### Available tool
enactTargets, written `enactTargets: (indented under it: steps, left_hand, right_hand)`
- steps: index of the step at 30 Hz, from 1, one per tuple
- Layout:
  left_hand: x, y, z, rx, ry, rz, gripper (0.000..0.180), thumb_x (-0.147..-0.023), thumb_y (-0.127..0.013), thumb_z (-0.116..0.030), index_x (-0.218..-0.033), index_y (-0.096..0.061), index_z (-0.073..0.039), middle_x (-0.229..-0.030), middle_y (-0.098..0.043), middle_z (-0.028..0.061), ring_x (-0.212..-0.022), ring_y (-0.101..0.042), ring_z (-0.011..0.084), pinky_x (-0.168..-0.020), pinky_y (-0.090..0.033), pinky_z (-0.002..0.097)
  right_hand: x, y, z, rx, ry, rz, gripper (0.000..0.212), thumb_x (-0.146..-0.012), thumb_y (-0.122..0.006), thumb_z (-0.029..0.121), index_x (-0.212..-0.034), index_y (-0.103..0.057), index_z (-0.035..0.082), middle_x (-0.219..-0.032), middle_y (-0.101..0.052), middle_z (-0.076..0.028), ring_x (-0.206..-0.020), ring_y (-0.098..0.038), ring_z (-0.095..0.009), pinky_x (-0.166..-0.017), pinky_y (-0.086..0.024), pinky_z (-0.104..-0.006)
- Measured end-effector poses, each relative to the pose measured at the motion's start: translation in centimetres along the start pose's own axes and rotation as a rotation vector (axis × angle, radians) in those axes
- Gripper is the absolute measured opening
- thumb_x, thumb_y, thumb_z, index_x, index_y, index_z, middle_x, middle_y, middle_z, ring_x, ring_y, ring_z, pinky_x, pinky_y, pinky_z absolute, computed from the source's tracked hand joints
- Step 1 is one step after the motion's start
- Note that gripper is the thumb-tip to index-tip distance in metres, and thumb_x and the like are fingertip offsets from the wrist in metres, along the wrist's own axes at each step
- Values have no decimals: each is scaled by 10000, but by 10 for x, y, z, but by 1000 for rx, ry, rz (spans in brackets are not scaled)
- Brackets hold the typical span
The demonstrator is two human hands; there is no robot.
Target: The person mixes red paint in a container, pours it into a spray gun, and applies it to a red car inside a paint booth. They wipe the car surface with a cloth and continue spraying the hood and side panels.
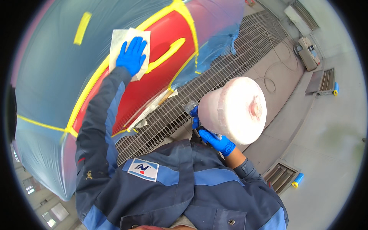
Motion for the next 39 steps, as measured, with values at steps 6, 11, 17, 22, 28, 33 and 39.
enactTargets:
  steps: [6,11,17,22,28,33,39]
  left_hand:
    - [-133,-3,-37,-93,-193,-39,545,-989,-402,-387,-1491,-329,-188,-1563,-285,29,-1467,-193,185,-1193,-85,428]
    - [-162,-13,-53,-127,-403,65,547,-990,-394,-374,-1494,-321,-175,-1567,-275,35,-1468,-188,191,-1197,-80,411]
    - [-109,3,-21,-100,-535,371,550,-974,-454,-318,-1490,-335,-169,-1572,-265,38,-1460,-213,202,-1194,-119,420]
    - [-126,0,-39,-76,-377,227,557,-968,-468,-330,-1486,-342,-171,-1559,-295,36,-1454,-231,215,-1182,-140,437]
    - [-92,-32,-19,-65,-414,239,556,-989,-419,-371,-1502,-311,-186,-1571,-271,2,-1458,-208,186,-1188,-129,430]
    - [58,-27,48,-162,-299,459,571,-981,-404,-435,-1505,-313,-228,-1563,-288,-24,-1462,-200,188,-1187,-110,439]
    - [85,-18,59,-280,-141,633,562,-967,-421,-458,-1431,-434,-140,-1507,-374,90,-1451,-234,249,-1186,-115,465]
  right_hand:
    - [-1,59,2,-149,-87,-18,580,-881,-638,266,-1395,-431,94,-1327,-501,-81,-1082,-442,-203,-946,-322,-328]
    - [-3,91,1,4,-141,-53,552,-886,-623,263,-1392,-456,116,-1394,-507,-80,-1303,-440,-249,-1117,-307,-384]
    - [-19,114,10,-93,-157,-11,479,-901,-642,216,-1347,-505,108,-1151,-613,-8,-803,-573,-101,-673,-470,-246]
    - [-30,126,13,-42,-234,29,374,-907,-611,236,-1250,-580,89,-927,-631,-21,-738,-566,-109,-678,-455,-277]
    - [-64,125,-14,-146,-243,107,402,-871,-590,221,-1253,-575,96,-978,-638,-29,-822,-580,-138,-798,-452,-316]
    - [-77,130,-26,29,-348,284,438,-868,-562,228,-1290,-548,112,-1220,-583,-53,-1027,-564,-182,-923,-434,-323]
    - [-80,138,-34,-151,-337,275,461,-880,-536,232,-1324,-508,109,-1295,-542,-59,-1120,-531,-185,-1003,-401,-345]
Point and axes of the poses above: each hand's wrist, its own x-axis away from the middle knuckle, its own y-axis out of the back of the hand, z = x × y, the point moved 2 cm from there along -x, towards the middle knuckle
